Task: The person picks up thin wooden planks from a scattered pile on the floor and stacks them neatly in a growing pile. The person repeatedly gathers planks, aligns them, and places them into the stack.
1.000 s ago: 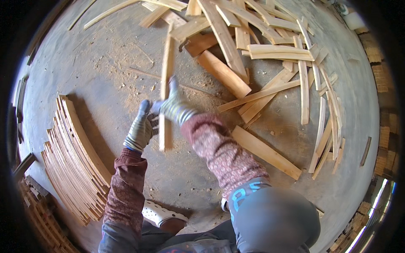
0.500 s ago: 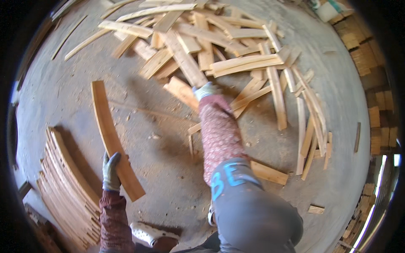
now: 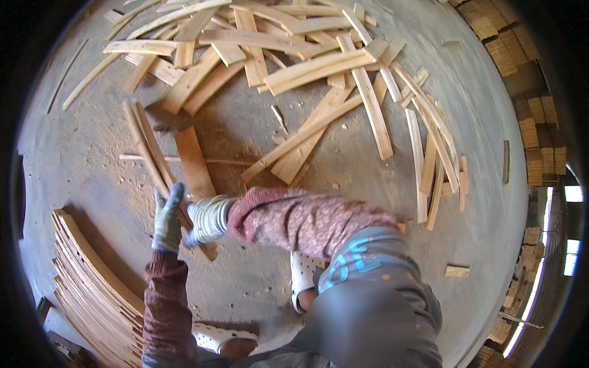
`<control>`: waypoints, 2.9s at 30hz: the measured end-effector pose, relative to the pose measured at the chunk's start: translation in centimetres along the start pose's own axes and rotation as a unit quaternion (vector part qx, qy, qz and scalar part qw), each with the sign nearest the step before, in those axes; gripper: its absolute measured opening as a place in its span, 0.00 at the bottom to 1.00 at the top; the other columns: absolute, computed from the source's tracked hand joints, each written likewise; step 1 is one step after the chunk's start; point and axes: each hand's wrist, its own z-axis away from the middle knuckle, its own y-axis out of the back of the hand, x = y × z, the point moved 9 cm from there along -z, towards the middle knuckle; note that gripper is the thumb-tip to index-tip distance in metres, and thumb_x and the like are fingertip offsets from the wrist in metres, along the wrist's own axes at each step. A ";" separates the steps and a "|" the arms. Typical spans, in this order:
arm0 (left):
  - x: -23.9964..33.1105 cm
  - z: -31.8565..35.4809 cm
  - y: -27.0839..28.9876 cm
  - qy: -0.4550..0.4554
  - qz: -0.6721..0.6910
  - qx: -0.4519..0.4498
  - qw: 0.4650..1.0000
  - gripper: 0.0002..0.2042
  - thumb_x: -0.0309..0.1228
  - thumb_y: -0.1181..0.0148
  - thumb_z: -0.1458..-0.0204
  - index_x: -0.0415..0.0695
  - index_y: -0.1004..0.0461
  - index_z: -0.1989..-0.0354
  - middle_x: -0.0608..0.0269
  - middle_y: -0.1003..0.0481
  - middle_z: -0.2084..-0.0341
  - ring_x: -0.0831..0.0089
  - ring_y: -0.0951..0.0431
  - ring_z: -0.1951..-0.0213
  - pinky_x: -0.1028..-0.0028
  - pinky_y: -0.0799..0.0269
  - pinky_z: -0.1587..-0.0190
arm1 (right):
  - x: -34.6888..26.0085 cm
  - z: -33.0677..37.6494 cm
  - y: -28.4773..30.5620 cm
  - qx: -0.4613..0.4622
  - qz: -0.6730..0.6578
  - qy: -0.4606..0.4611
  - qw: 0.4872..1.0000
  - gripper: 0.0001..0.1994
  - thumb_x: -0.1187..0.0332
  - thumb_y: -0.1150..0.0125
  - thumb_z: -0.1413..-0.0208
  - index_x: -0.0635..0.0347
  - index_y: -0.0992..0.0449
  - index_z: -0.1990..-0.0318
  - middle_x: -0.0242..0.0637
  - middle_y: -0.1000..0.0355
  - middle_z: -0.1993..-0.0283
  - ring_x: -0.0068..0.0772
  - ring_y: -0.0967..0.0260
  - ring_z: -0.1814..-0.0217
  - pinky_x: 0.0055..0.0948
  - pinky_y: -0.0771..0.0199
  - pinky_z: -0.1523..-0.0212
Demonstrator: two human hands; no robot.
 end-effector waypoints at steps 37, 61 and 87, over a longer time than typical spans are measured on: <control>-11.3 7.9 -8.7 0.013 -0.232 -0.104 0.967 0.44 0.33 0.22 0.50 0.43 0.45 0.28 0.57 0.30 0.45 0.70 0.30 0.54 0.69 0.27 0.50 | 18.3 -2.2 6.6 0.322 -0.390 -0.043 0.861 0.24 0.47 0.39 0.42 0.59 0.16 0.53 0.50 0.18 0.54 0.47 0.20 0.49 0.43 0.24 0.49; 3.0 4.2 6.9 -0.072 -0.220 0.014 0.973 0.16 0.19 0.29 0.49 0.43 0.23 0.52 0.65 0.19 0.62 0.76 0.21 0.65 0.74 0.22 0.61 | 41.6 15.2 0.9 0.507 -0.423 -0.235 0.713 0.46 0.82 0.32 0.51 0.53 0.46 0.23 0.55 0.45 0.23 0.54 0.42 0.24 0.39 0.38 0.25; -1.1 0.8 12.6 -0.082 -0.530 0.286 0.794 0.26 0.30 0.24 0.52 0.37 0.35 0.50 0.53 0.27 0.61 0.61 0.29 0.60 0.61 0.29 0.50 | 35.7 -0.4 34.1 0.471 0.020 -0.381 0.796 0.36 0.28 0.53 0.39 0.24 0.40 0.25 0.47 0.66 0.16 0.59 0.54 0.19 0.65 0.48 0.27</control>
